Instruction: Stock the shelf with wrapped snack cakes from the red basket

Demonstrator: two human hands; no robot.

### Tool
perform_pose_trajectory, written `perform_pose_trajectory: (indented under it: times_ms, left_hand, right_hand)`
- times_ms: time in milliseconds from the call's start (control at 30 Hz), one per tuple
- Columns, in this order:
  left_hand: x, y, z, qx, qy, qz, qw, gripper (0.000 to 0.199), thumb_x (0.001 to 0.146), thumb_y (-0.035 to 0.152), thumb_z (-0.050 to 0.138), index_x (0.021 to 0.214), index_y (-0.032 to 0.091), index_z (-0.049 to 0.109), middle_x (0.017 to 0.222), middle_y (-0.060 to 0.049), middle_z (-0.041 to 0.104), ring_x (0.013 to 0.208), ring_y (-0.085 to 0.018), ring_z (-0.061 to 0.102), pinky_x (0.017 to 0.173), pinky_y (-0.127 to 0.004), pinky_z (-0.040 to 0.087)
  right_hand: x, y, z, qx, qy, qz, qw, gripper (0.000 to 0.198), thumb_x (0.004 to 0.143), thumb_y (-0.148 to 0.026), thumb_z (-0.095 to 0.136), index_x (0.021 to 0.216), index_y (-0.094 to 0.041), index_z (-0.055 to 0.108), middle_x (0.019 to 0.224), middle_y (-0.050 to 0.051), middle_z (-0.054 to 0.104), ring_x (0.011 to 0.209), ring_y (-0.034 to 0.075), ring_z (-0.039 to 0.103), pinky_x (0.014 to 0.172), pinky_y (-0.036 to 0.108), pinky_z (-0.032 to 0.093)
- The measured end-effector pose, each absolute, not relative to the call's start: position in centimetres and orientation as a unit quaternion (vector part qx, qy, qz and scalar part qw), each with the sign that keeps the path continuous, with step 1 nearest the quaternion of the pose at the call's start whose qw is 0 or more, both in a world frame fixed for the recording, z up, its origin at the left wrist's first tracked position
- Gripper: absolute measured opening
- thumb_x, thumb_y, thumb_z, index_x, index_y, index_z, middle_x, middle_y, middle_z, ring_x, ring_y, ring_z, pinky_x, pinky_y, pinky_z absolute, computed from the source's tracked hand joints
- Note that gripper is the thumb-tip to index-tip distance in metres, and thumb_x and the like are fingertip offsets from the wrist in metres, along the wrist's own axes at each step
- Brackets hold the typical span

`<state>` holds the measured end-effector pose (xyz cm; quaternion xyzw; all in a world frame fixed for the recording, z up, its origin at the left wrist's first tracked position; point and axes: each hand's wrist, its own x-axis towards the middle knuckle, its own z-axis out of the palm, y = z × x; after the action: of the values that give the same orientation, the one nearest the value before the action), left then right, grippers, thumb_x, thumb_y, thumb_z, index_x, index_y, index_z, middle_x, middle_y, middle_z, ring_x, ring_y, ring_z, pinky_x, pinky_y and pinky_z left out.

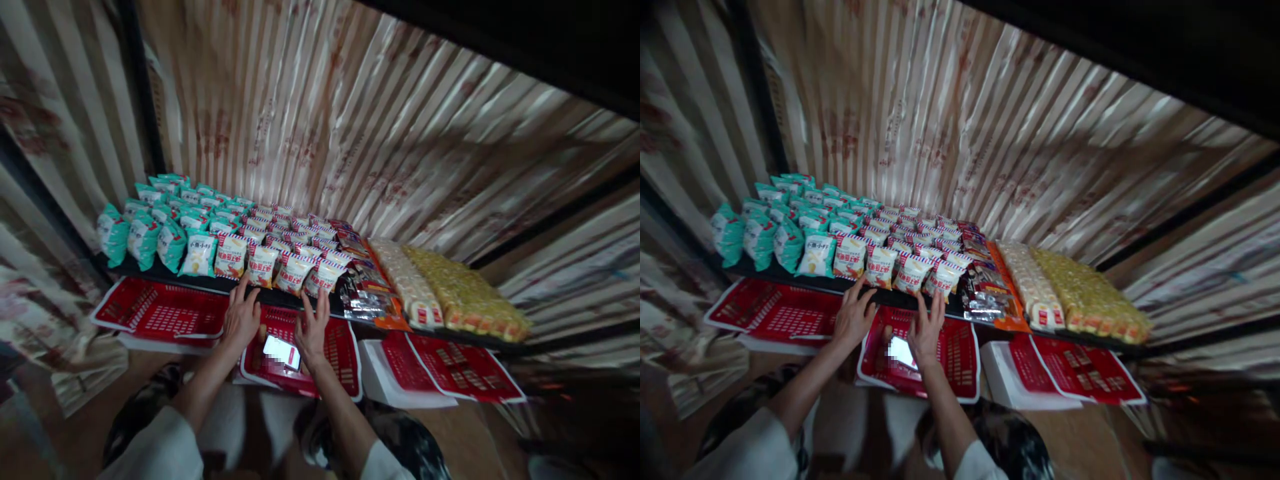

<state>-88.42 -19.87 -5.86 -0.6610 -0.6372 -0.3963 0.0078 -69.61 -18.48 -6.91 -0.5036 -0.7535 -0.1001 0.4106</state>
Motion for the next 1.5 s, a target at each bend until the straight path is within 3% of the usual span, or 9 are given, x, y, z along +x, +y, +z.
perform_pose_trajectory:
  times_ms: [100, 367, 567, 767, 967, 1267, 1500]
  left_hand:
    - [-87.8, -21.3, -6.5, -0.664, -0.635, -0.395, 0.004, 0.034, 0.082, 0.016, 0.048, 0.114, 0.015, 0.060, 0.141, -0.010, 0.039, 0.119, -0.028, 0.046, 0.098, -0.041, 0.046]
    - [-85.7, -24.3, -7.9, -0.678, -0.624, -0.386, -0.044, 0.037, 0.083, 0.016, 0.045, 0.117, 0.014, 0.057, 0.143, -0.012, 0.037, 0.122, -0.027, 0.046, 0.099, -0.040, 0.045]
    - [-85.1, -25.9, -8.5, -0.648, -0.645, -0.399, -0.065, 0.037, 0.083, 0.018, 0.045, 0.118, 0.016, 0.056, 0.143, -0.010, 0.038, 0.123, -0.025, 0.047, 0.100, -0.040, 0.045]
    - [-84.2, -27.5, -8.6, -0.616, -0.669, -0.407, -0.088, 0.035, 0.084, 0.020, 0.045, 0.116, 0.015, 0.058, 0.144, -0.013, 0.035, 0.118, -0.024, 0.052, 0.099, -0.038, 0.046]
    - [-84.0, -28.4, -8.0, -0.591, -0.691, -0.401, -0.111, 0.034, 0.085, 0.020, 0.045, 0.116, 0.016, 0.057, 0.144, -0.013, 0.035, 0.115, -0.022, 0.055, 0.099, -0.037, 0.046]
    - [-84.7, -27.6, -7.9, -0.597, -0.684, -0.403, -0.116, 0.037, 0.082, 0.016, 0.046, 0.118, 0.016, 0.056, 0.143, -0.011, 0.036, 0.121, -0.021, 0.050, 0.102, -0.035, 0.043]
    - [-85.6, -25.8, -7.6, -0.601, -0.673, -0.415, -0.111, 0.038, 0.081, 0.014, 0.047, 0.118, 0.016, 0.056, 0.142, -0.011, 0.039, 0.117, -0.022, 0.053, 0.099, -0.036, 0.046]
  right_hand:
    - [-68.1, -17.7, -7.0, -0.534, -0.720, -0.118, 0.427, 0.054, 0.084, -0.012, 0.042, 0.136, -0.024, 0.039, 0.155, 0.005, 0.000, 0.140, 0.031, 0.008, 0.105, 0.059, 0.027]
    - [-65.4, -15.0, -7.5, -0.501, -0.764, -0.079, 0.399, 0.060, 0.084, -0.012, 0.039, 0.141, -0.025, 0.030, 0.152, 0.008, 0.018, 0.139, 0.027, 0.017, 0.106, 0.054, 0.029]
    - [-64.4, -15.1, -7.8, -0.492, -0.775, -0.075, 0.390, 0.059, 0.082, -0.014, 0.041, 0.140, -0.022, 0.033, 0.153, 0.008, 0.013, 0.139, 0.027, 0.015, 0.106, 0.054, 0.029]
    - [-63.9, -14.9, -7.7, -0.473, -0.788, -0.100, 0.381, 0.057, 0.080, -0.011, 0.041, 0.137, -0.021, 0.037, 0.151, 0.009, 0.017, 0.137, 0.028, 0.018, 0.104, 0.054, 0.032]
    - [-63.9, -16.0, -7.8, -0.460, -0.788, -0.122, 0.392, 0.056, 0.080, -0.010, 0.042, 0.135, -0.023, 0.041, 0.154, 0.007, 0.008, 0.137, 0.031, 0.016, 0.101, 0.057, 0.032]
    - [-66.4, -17.8, -7.5, -0.380, -0.875, -0.072, 0.290, 0.061, 0.078, -0.006, 0.039, 0.137, -0.021, 0.038, 0.152, 0.007, 0.019, 0.138, 0.027, 0.015, 0.106, 0.053, 0.029]
    - [-68.6, -16.6, -7.3, -0.402, -0.875, -0.040, 0.266, 0.061, 0.079, -0.006, 0.040, 0.139, -0.020, 0.036, 0.150, 0.009, 0.023, 0.136, 0.026, 0.022, 0.104, 0.050, 0.034]
